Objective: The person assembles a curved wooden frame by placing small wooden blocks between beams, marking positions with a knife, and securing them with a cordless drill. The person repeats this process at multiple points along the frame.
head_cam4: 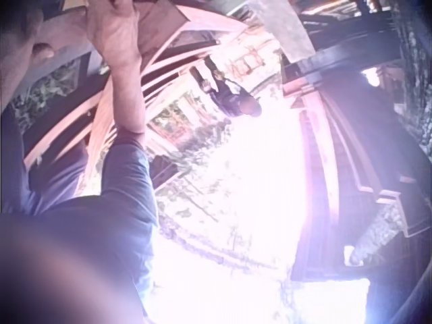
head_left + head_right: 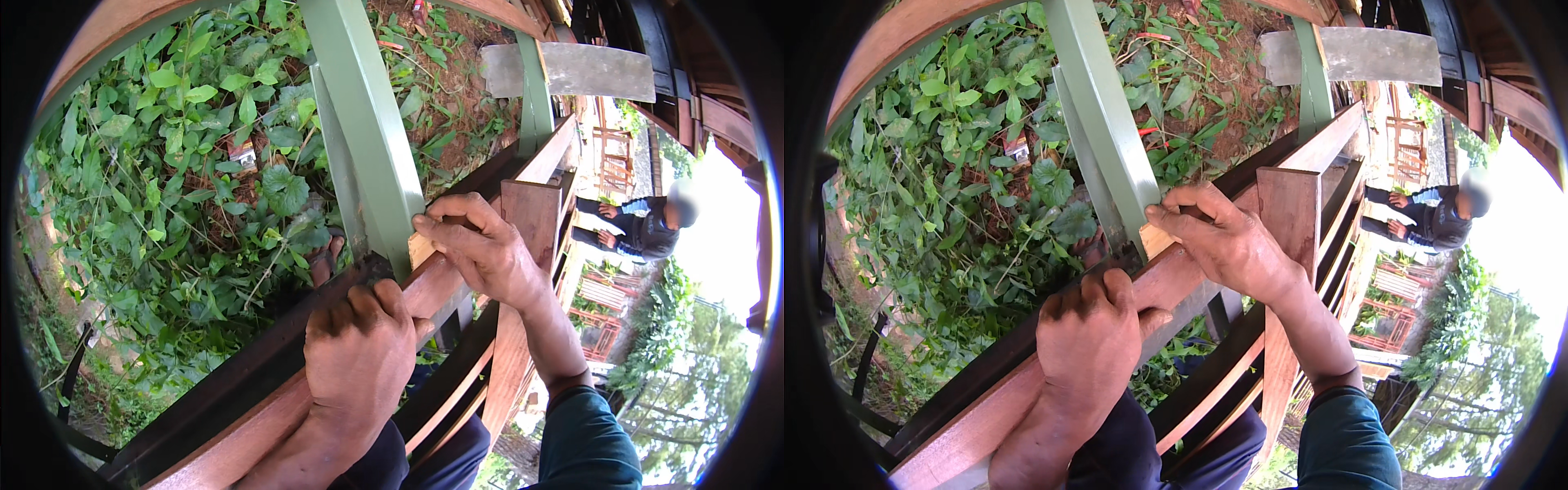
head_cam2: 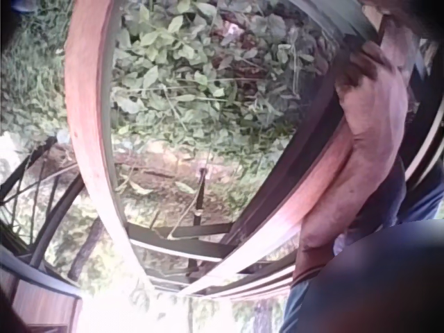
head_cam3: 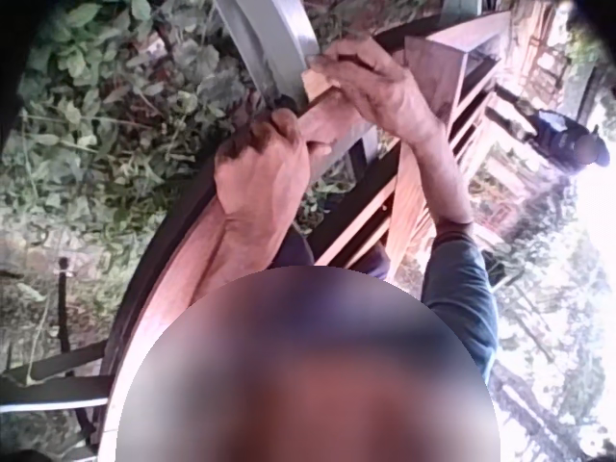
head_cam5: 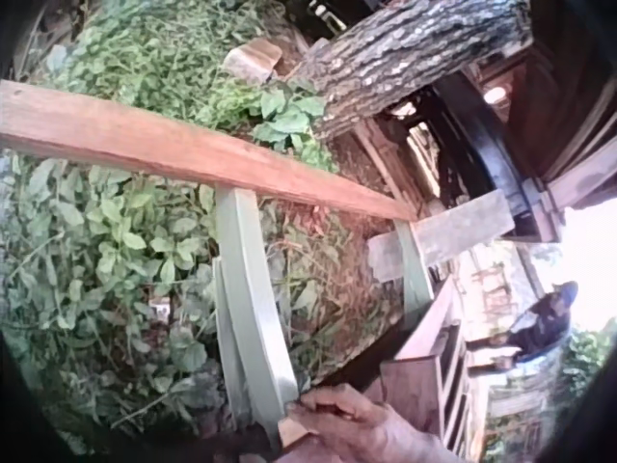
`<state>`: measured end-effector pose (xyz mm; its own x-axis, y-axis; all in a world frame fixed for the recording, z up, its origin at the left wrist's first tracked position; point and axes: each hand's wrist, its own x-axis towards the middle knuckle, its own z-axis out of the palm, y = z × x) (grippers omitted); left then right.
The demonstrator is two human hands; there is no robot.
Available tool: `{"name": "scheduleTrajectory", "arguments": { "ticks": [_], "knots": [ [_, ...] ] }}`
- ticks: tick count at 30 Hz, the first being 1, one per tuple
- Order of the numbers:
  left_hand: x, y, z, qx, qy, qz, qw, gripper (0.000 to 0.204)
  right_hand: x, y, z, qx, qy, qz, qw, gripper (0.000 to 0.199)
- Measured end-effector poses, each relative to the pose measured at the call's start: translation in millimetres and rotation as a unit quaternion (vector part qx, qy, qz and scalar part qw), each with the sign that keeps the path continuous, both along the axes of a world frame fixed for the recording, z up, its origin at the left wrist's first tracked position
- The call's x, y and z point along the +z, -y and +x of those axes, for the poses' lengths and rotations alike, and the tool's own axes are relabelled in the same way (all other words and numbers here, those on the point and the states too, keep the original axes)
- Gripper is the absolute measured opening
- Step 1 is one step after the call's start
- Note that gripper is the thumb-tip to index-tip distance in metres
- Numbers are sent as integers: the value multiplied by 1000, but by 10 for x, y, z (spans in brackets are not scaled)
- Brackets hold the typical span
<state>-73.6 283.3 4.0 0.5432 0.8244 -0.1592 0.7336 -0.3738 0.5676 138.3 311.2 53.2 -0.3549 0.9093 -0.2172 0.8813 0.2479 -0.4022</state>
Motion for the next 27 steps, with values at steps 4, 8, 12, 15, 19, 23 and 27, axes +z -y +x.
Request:
{"name": "scheduleTrajectory", "arguments": {
  "ticks": [4, 8, 12, 15, 19, 23, 27],
  "knots": [
    [7, 6, 7, -4, -11, 3, 1000, 64, -132, 112, -63, -10, -13, 87, 996, 38],
    [12, -9, 13, -12, -25, 6, 1000, 65, -325, 148, -35, -13, -13, 168, 986, 40],
    [9, -4, 15, -20, -32, 39, 999, 69, -426, 183, -4, -42, -36, 179, 982, 42],
    [-11, 4, 11, -24, -26, 49, 998, 70, -434, 207, -11, -59, -38, 174, 982, 41],
    [-43, 4, -1, -28, -24, 56, 998, 70, -430, 220, -35, -83, -37, 155, 984, 39],
    [-2, 18, -6, -38, -48, 41, 997, 61, -420, 221, -11, -74, -54, 165, 982, 39],
    [111, -16, -41, -15, 5, 5, 1000, 53, -377, 205, 73, -122, -139, 143, 972, 43]
  ]
}}
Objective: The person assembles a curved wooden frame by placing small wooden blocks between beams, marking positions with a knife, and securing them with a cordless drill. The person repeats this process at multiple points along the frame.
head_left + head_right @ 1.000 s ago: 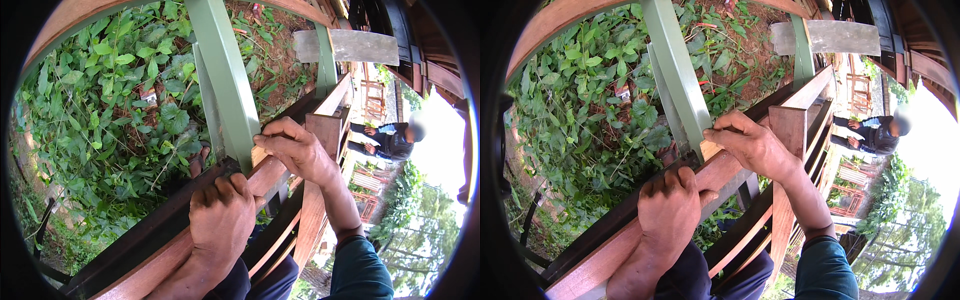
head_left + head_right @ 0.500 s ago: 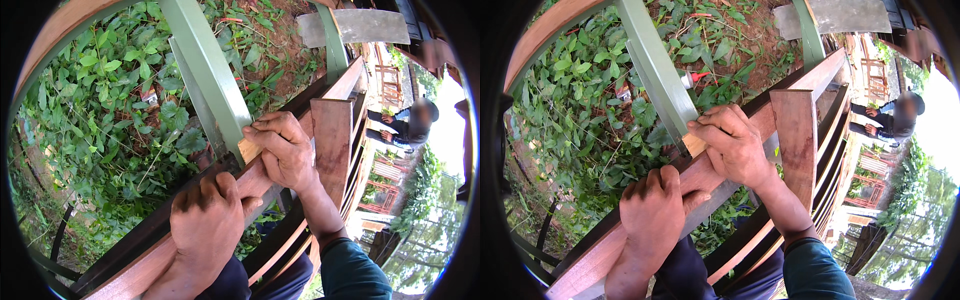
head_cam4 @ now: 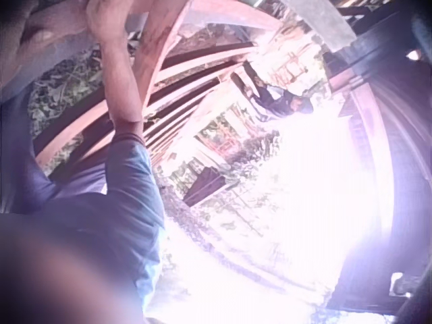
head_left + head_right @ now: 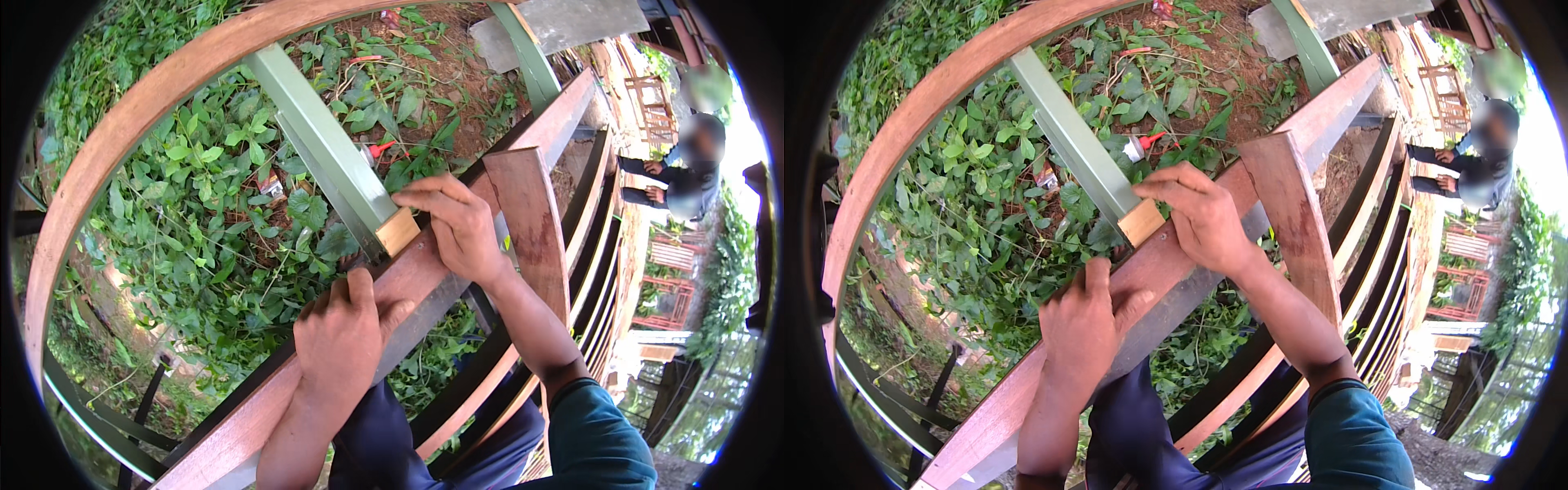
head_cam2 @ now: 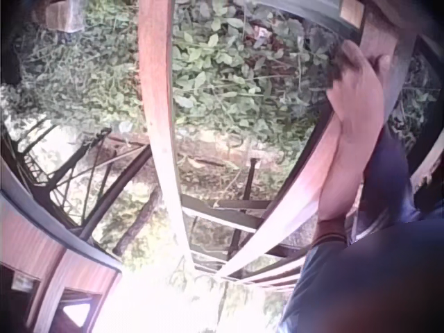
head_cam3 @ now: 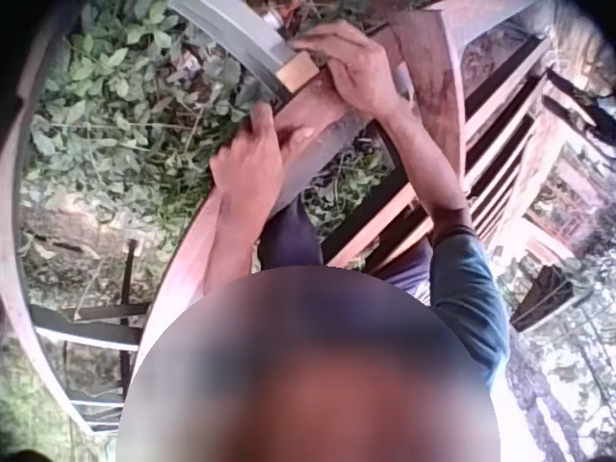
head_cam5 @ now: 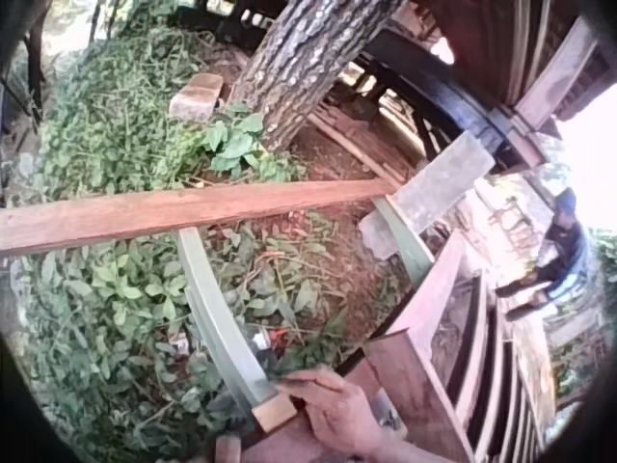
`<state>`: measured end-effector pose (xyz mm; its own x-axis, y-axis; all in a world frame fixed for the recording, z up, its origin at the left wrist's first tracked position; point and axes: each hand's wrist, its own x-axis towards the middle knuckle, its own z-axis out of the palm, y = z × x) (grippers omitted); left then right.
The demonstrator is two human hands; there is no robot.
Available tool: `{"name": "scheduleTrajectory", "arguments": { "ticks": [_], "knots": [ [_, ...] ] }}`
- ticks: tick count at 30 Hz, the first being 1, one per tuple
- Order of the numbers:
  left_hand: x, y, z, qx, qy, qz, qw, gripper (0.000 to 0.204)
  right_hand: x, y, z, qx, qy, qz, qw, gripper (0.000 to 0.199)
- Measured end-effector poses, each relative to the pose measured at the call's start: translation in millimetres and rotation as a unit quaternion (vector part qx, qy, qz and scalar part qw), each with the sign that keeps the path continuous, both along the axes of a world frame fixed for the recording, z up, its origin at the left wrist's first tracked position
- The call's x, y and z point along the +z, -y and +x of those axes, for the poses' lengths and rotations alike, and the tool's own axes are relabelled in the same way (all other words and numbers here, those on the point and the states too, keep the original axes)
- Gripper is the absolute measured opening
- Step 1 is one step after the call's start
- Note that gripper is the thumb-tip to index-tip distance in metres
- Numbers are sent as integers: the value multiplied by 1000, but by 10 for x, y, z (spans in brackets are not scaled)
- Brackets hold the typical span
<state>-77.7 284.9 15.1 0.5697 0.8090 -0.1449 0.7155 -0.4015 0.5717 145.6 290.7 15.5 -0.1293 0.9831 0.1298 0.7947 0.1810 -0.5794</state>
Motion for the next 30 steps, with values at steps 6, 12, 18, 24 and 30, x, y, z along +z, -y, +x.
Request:
{"name": "scheduleTrajectory", "arguments": {
  "ticks": [6, 12, 18, 24, 30],
  "knots": [
    [-68, -251, 204, 69, 115, -23, 991, 36, -43, -13, 44, 7, -63, -21, 998, 38],
    [-196, -296, 576, 135, 183, -19, 974, 7, -76, 50, -67, -12, -25, 45, 999, 11],
    [-192, -312, 579, 139, 214, -25, 967, 6, -119, 14, -128, -24, 21, 81, 996, 14],
    [-226, -267, 546, 113, 219, -4, 969, 8, -221, 55, -124, -23, 46, 91, 995, 15],
    [-146, -327, 563, 115, 123, -88, 982, 22, -65, -58, -12, -9, -10, 55, 998, 14]
  ]
}}
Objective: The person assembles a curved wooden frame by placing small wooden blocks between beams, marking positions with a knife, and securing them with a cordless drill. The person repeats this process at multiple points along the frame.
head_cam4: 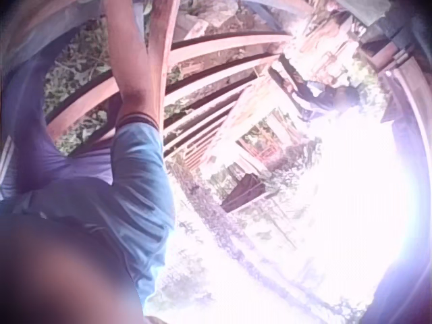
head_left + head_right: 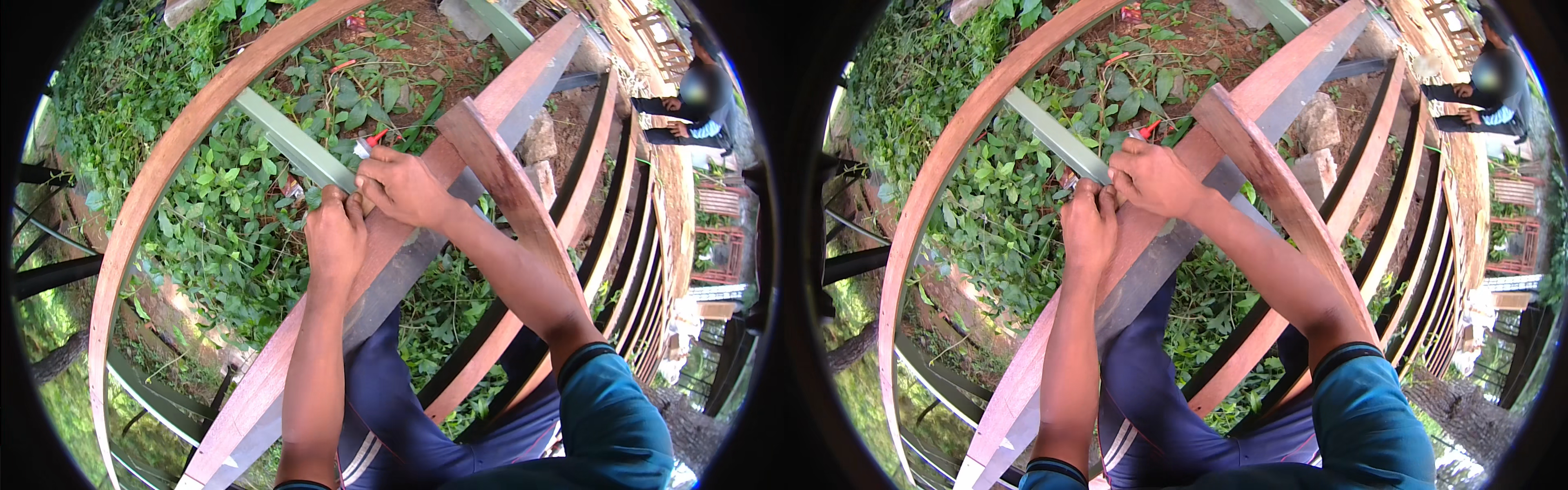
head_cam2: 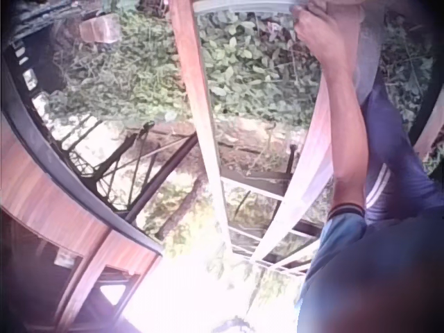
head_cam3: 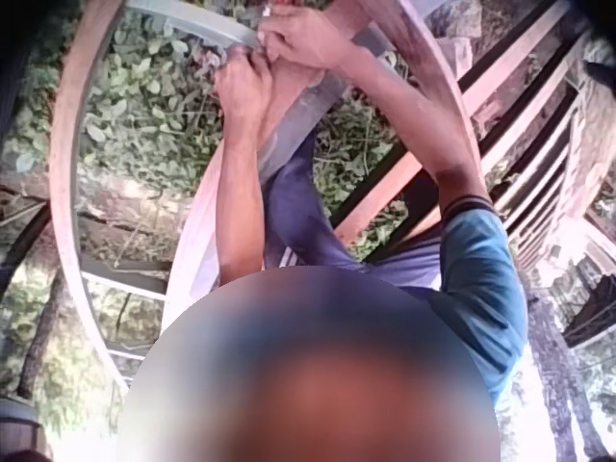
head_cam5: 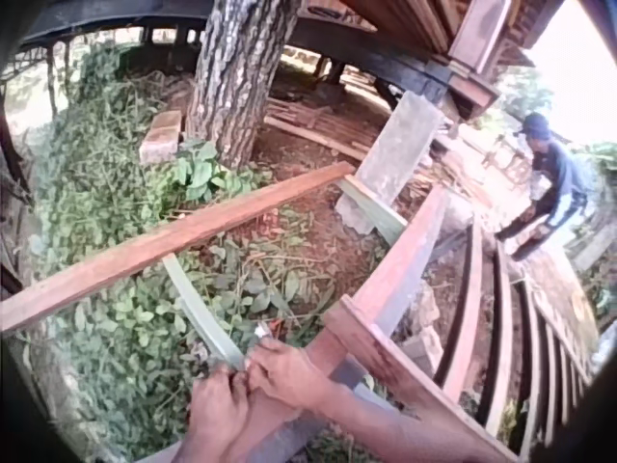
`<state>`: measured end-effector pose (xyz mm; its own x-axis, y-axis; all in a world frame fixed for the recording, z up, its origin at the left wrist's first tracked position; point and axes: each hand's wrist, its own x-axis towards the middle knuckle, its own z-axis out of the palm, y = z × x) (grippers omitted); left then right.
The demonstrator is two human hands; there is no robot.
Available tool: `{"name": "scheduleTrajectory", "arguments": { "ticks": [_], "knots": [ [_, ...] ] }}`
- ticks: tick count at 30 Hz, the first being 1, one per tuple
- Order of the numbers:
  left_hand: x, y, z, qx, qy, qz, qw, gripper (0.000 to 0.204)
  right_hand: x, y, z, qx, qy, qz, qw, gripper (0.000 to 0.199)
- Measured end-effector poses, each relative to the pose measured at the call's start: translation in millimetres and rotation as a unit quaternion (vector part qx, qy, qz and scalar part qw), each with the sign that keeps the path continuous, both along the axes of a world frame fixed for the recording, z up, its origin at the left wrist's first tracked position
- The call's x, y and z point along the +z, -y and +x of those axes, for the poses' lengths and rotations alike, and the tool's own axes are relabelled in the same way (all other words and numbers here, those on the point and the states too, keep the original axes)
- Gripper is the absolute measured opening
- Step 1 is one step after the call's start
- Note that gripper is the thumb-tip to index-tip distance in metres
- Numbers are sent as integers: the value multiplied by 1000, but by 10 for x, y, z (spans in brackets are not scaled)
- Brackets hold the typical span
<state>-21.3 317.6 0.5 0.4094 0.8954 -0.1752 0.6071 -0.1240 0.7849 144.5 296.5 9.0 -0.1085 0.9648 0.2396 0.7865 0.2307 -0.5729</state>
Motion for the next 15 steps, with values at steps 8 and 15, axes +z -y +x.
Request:
{"name": "scheduleTrajectory", "arguments": {
  "ticks": [8, 15],
  "knots": [
    [-2, -26, 45, -14, -74, -15, 997, 48, 93, -165, -95, -87, 190, -236, 949, 52],
    [77, 10, 56, -35, -127, 8, 991, 43, -32, -14, -206, -142, 175, -72, 972, 51]
  ]
}}
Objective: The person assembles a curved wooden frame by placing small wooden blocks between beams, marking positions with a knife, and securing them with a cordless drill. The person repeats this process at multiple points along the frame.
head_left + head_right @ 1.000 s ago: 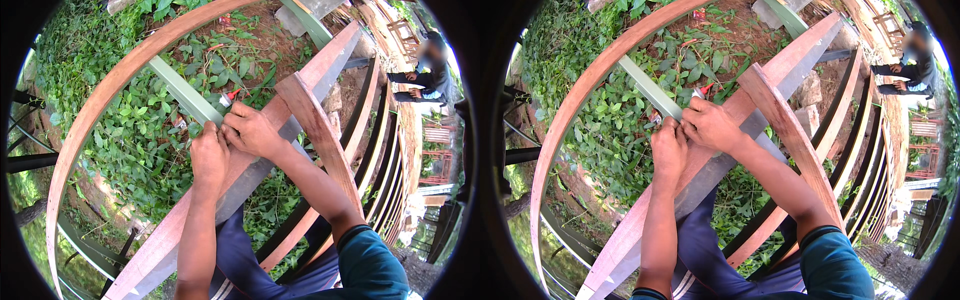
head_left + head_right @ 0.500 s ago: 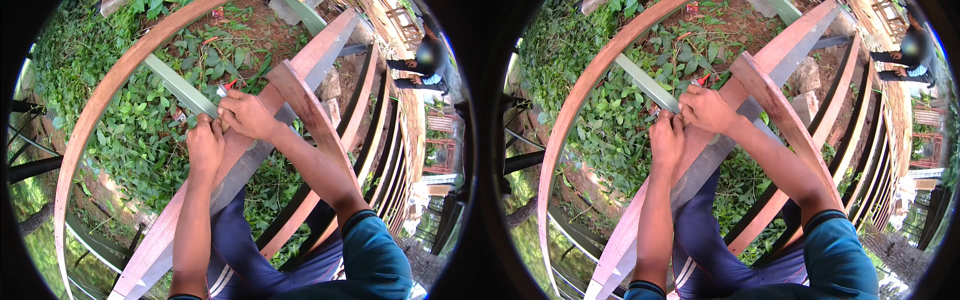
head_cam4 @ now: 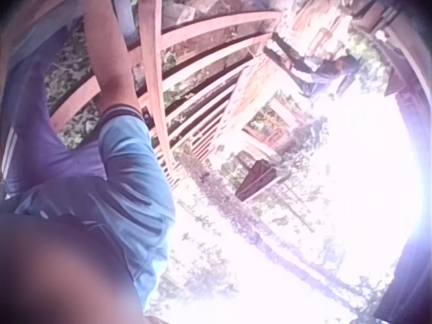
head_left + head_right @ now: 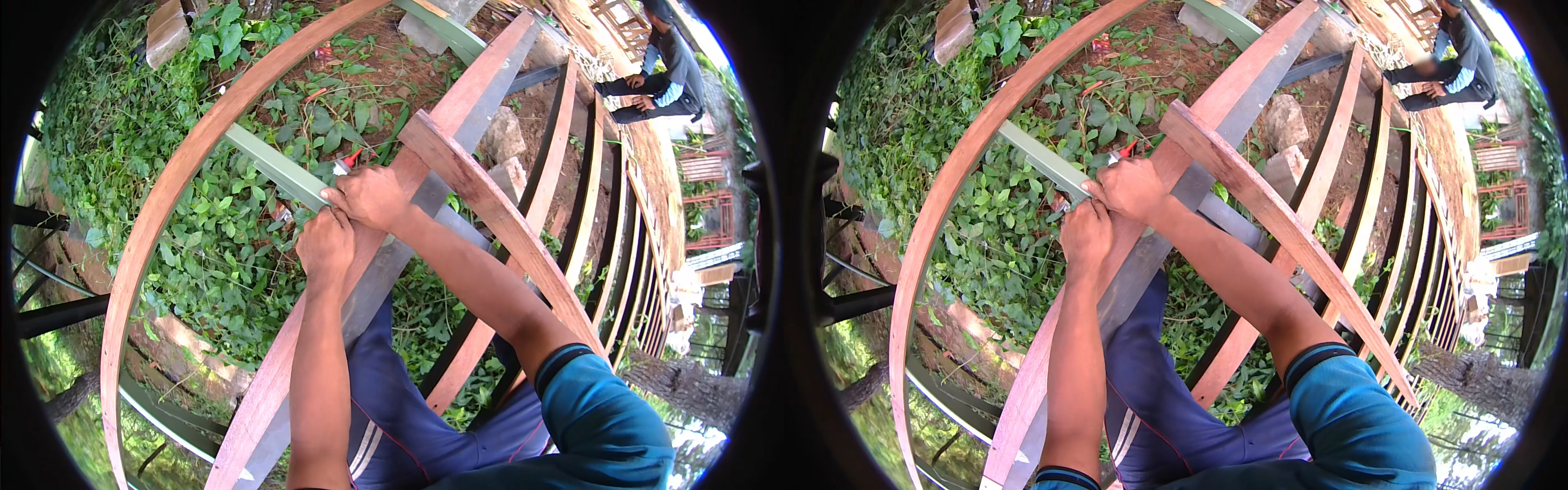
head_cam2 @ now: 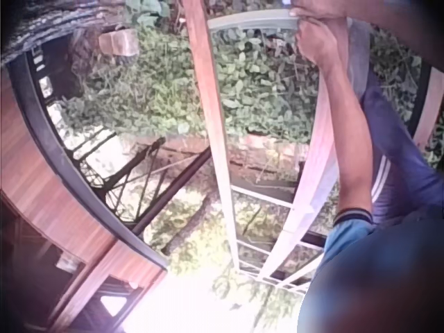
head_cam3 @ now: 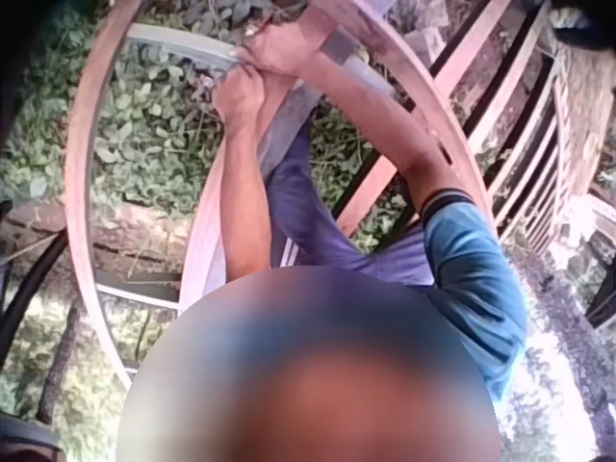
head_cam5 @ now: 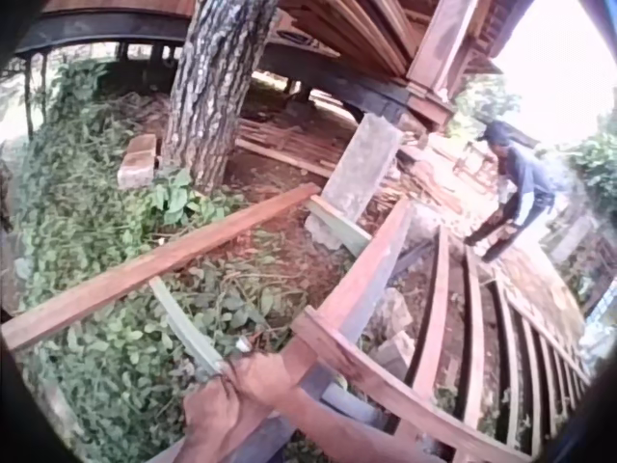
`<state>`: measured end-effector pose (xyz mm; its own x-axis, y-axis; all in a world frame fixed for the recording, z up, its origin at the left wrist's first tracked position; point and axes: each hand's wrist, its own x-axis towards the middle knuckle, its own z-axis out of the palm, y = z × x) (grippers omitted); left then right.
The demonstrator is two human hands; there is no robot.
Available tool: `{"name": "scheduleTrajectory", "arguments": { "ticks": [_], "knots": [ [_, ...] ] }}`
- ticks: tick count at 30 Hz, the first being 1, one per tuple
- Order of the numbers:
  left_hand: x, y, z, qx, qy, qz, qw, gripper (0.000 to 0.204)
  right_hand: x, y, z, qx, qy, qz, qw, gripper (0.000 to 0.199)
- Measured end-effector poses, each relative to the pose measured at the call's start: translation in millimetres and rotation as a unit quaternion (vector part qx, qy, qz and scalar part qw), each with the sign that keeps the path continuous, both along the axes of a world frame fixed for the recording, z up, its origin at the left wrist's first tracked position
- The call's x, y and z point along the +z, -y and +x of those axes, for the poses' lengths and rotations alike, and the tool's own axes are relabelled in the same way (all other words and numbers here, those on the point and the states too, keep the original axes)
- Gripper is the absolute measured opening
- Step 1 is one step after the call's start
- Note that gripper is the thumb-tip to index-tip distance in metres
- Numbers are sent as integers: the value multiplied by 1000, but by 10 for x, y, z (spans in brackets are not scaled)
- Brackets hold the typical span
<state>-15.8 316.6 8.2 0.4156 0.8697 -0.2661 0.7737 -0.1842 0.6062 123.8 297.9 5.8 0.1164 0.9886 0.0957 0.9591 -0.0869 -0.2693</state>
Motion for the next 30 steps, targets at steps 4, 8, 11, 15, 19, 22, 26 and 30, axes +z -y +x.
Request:
{"name": "scheduleTrajectory", "arguments": {
  "ticks": [4, 8, 11, 15, 19, 22, 26, 30],
  "knots": [
    [39, 16, 15, -2, -9, 10, 1000, 42, -52, -2, 49, 10, -20, 45, 999, 45],
    [-10, 23, -12, -5, 17, 22, 1000, 41, -87, 5, 50, -9, -40, 10, 999, 42],
    [-88, -27, -27, -17, 67, 22, 997, 42, -101, 26, 50, -18, -46, 15, 999, 39],
    [-202, -97, -41, -25, 76, -39, 996, 46, -114, 51, 21, -11, -31, 42, 999, 39],
    [-233, -100, -35, -41, 71, -13, 997, 45, -122, 62, -65, -26, -20, 76, 997, 39],
    [-179, -64, -30, -60, 41, 58, 996, 40, -121, 67, -112, -62, -23, 77, 995, 39],
    [-57, 21, -16, -42, 9, 66, 997, 34, -114, 55, -97, -57, -41, 81, 994, 36],
    [-6, 79, -15, -52, 39, 117, 991, 32, -92, 46, -74, -47, -76, 138, 986, 41]
  ]
}}
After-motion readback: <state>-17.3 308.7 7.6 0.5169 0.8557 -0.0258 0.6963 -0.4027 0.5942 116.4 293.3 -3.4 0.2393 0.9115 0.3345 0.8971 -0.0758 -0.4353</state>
